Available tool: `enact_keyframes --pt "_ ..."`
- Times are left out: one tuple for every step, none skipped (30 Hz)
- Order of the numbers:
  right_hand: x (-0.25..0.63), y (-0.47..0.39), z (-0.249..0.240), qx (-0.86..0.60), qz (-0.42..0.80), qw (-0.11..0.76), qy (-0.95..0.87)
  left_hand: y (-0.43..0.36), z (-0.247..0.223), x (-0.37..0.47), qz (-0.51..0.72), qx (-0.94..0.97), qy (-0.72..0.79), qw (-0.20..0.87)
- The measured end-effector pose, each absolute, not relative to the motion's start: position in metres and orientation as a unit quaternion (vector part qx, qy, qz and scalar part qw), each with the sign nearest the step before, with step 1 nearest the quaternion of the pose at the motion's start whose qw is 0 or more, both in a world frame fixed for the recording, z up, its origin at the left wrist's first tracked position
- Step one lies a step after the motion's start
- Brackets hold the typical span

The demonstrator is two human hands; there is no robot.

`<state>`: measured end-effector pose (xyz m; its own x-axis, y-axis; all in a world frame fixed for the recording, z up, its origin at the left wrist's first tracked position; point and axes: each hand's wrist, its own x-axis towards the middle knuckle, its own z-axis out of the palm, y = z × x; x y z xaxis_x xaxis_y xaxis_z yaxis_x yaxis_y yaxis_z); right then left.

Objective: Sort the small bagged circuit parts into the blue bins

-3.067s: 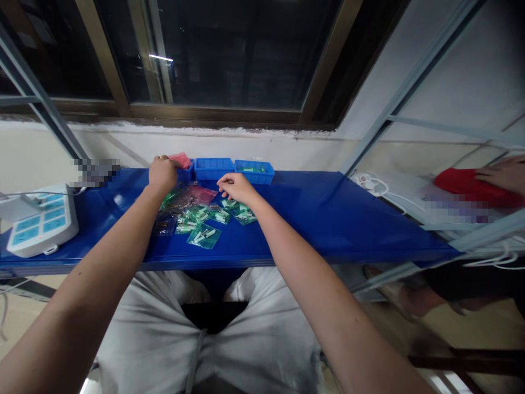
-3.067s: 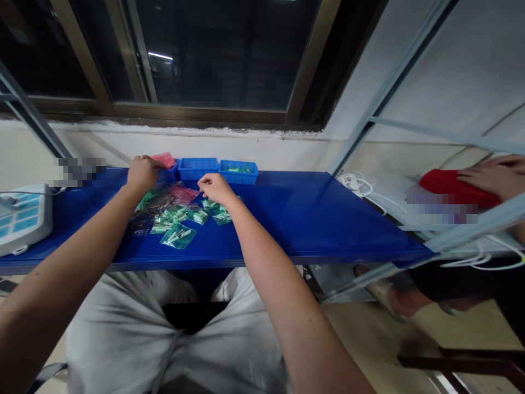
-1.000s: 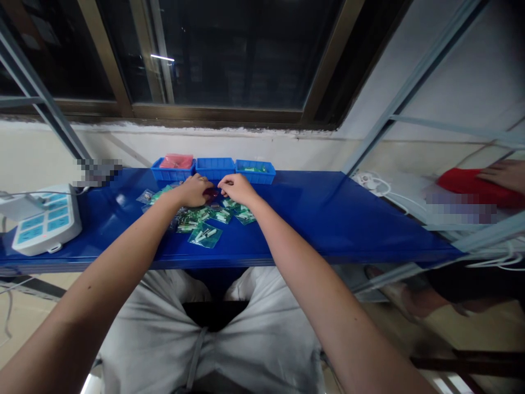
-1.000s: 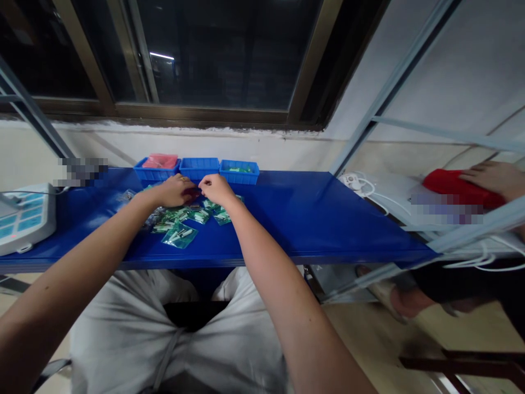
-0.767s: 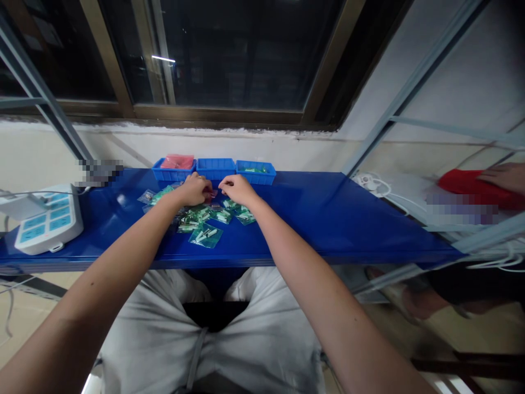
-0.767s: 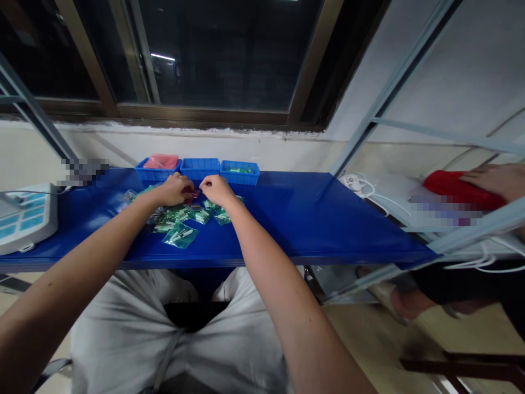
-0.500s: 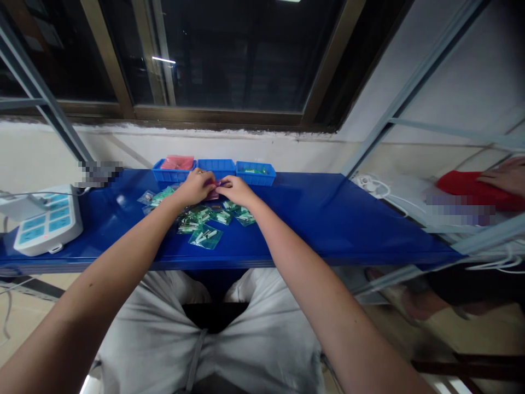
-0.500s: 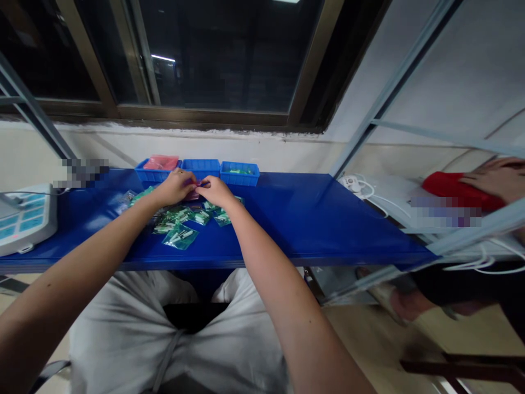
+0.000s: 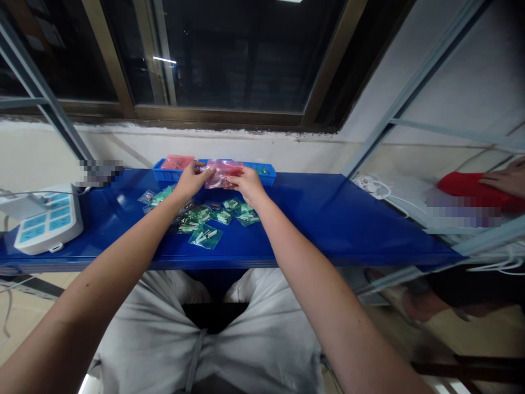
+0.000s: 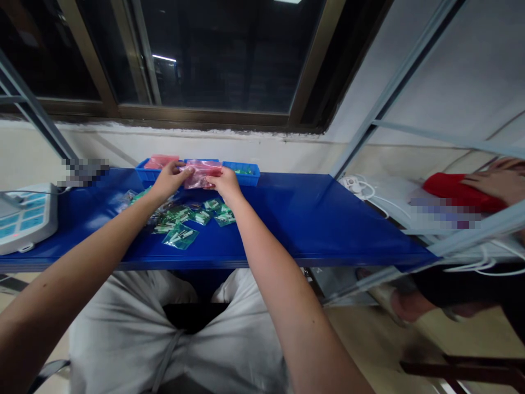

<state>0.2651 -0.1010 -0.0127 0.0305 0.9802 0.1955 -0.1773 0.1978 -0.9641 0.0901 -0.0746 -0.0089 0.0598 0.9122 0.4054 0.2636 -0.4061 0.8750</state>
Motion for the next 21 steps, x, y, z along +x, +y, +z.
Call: enact_keyframes --pt "0.266 -0.100 -0.013 -0.405 0.488 0.594 -0.495 -0.077 -0.008 0.091 0.513 0.646 0.438 0.357" --pt "0.267 -0.099 -0.014 -0.406 0.486 0.593 -0.497 -0.080 -0.006 0.093 0.504 0.637 0.425 0.399" --pt "0.268 -0.099 -0.015 -0.409 0.482 0.591 -0.502 -0.083 -0.005 0.095 0.495 0.630 0.412 0.434" --pt "0.269 -0.098 -0.016 -0.412 0.476 0.587 -0.509 -0.086 -0.003 0.097 0.489 0.621 0.405 0.460" --pt "0.269 -0.097 -0.018 -0.417 0.469 0.582 -0.516 -0.088 -0.002 0.099 0.488 0.609 0.403 0.478" --pt "0.269 -0.096 -0.019 -0.422 0.464 0.578 -0.522 -0.090 -0.001 0.100 0.490 0.594 0.405 0.493" --pt "0.269 -0.096 -0.019 -0.427 0.460 0.574 -0.525 -0.091 0.000 0.101 0.493 0.577 0.409 0.507" --pt "0.269 -0.097 -0.019 -0.433 0.459 0.569 -0.527 -0.092 0.001 0.102 0.496 0.562 0.411 0.520" --pt "0.269 -0.097 -0.019 -0.438 0.459 0.564 -0.528 -0.093 0.001 0.102 0.499 0.551 0.409 0.529" --pt "0.268 -0.098 -0.019 -0.443 0.460 0.559 -0.529 -0.094 0.002 0.102 0.503 0.547 0.404 0.534" --pt "0.267 -0.099 -0.018 -0.445 0.462 0.554 -0.530 -0.094 0.002 0.102 0.509 0.546 0.400 0.532" --pt "0.266 -0.100 -0.017 -0.447 0.465 0.549 -0.532 -0.095 0.003 0.101 0.516 0.548 0.396 0.526" --pt "0.266 -0.101 -0.017 -0.448 0.468 0.545 -0.533 -0.096 0.003 0.102 0.523 0.553 0.392 0.517" --pt "0.265 -0.102 -0.016 -0.448 0.469 0.542 -0.534 -0.096 0.003 0.102 0.530 0.558 0.387 0.508" --pt "0.264 -0.103 -0.015 -0.450 0.470 0.541 -0.533 -0.096 0.003 0.102 0.537 0.563 0.382 0.500" --pt "0.264 -0.104 -0.014 -0.453 0.470 0.541 -0.530 -0.097 0.003 0.103 0.544 0.566 0.376 0.492" --pt "0.264 -0.105 -0.013 -0.458 0.471 0.541 -0.525 -0.097 0.003 0.103 0.554 0.567 0.370 0.485" --pt "0.264 -0.105 -0.012 -0.461 0.475 0.539 -0.521 -0.096 0.003 0.104 0.563 0.565 0.366 0.478" --pt "0.265 -0.106 -0.011 -0.464 0.481 0.536 -0.516 -0.096 0.003 0.104 0.574 0.561 0.365 0.472" --pt "0.265 -0.106 -0.010 -0.465 0.490 0.531 -0.511 -0.095 0.003 0.105 0.584 0.556 0.366 0.465" --pt "0.265 -0.106 -0.010 -0.464 0.498 0.527 -0.508 -0.094 0.003 0.105 0.592 0.552 0.367 0.458"
